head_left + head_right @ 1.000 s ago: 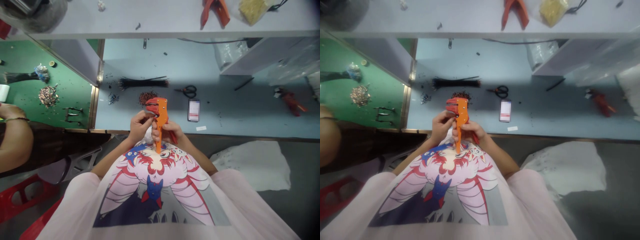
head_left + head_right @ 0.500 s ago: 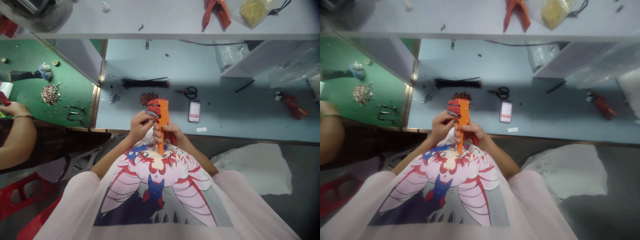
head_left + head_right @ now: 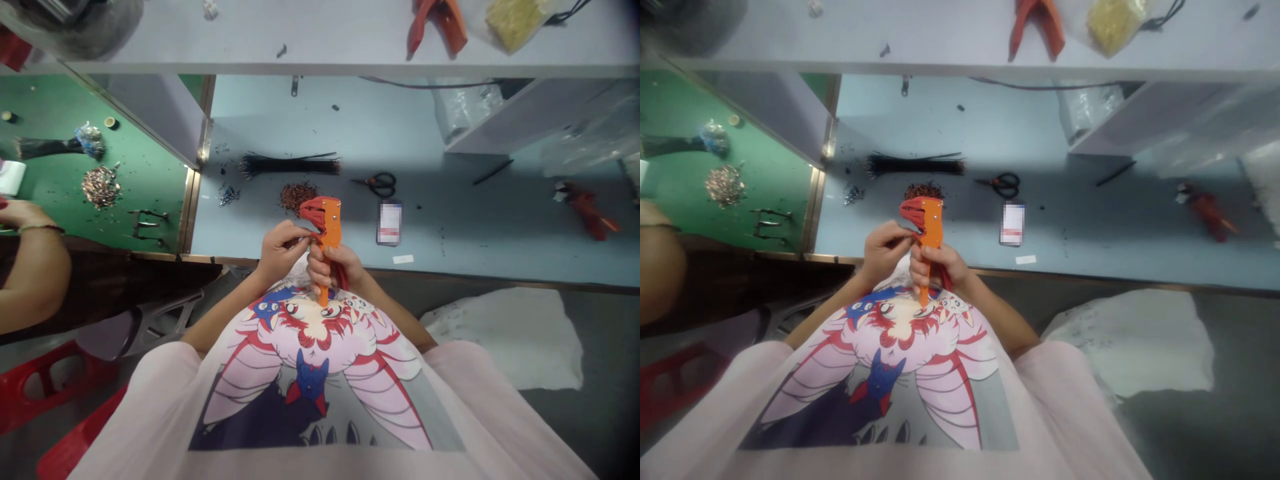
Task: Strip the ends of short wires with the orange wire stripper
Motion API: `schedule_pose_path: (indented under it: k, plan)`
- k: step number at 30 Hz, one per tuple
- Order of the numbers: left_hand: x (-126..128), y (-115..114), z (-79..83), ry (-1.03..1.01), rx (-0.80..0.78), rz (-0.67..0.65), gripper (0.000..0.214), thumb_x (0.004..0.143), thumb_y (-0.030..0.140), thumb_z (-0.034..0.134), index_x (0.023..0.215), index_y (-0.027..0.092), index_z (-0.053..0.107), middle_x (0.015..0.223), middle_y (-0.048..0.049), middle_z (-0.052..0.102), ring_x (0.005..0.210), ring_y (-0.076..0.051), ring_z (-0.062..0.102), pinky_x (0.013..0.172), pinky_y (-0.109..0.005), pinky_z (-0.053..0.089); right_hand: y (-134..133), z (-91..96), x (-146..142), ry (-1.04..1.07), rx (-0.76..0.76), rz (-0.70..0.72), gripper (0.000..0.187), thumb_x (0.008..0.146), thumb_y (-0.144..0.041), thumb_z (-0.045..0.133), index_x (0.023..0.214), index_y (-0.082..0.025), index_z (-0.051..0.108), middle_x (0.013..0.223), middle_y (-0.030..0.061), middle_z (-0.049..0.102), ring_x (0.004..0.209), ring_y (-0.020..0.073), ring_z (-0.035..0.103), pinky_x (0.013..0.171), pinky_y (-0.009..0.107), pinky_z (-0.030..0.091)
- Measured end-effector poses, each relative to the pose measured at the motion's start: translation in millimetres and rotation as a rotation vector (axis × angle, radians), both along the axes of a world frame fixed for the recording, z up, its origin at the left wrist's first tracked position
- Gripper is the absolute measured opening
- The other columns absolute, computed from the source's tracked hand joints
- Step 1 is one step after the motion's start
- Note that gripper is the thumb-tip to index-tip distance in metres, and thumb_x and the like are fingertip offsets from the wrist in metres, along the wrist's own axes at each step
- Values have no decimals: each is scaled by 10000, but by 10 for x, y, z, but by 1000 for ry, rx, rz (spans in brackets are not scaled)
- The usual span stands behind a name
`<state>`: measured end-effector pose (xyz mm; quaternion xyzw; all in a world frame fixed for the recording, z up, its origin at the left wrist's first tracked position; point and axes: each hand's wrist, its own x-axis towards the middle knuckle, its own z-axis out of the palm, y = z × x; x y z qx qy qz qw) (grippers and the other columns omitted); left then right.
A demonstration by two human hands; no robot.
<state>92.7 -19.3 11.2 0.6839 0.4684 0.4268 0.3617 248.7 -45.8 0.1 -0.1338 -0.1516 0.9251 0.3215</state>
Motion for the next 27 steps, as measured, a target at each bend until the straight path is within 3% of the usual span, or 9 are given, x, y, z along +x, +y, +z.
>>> schedule_pose_path:
  k: [13, 27]
  plan:
    - [-2, -1, -18, -27, -15, 46, 80, 787, 230, 621, 752, 215, 692, 634, 13, 545, 581, -99, 466, 554, -234, 359, 47, 63, -28, -22, 1, 0, 310, 817, -419, 589, 734, -190, 396, 539, -62, 467, 416, 82, 452, 460, 277, 533]
    - [8, -46, -52, -52, -71, 75, 90, 801, 227, 606, 776, 211, 690, 659, 12, 559, 610, -104, 487, 582, -239, 376, 23, 0, -7, 64, -25, 26, 209, 807, -349, 570, 854, -176, 462, 668, -13, 543, 576, 131, 577, 607, 358, 581]
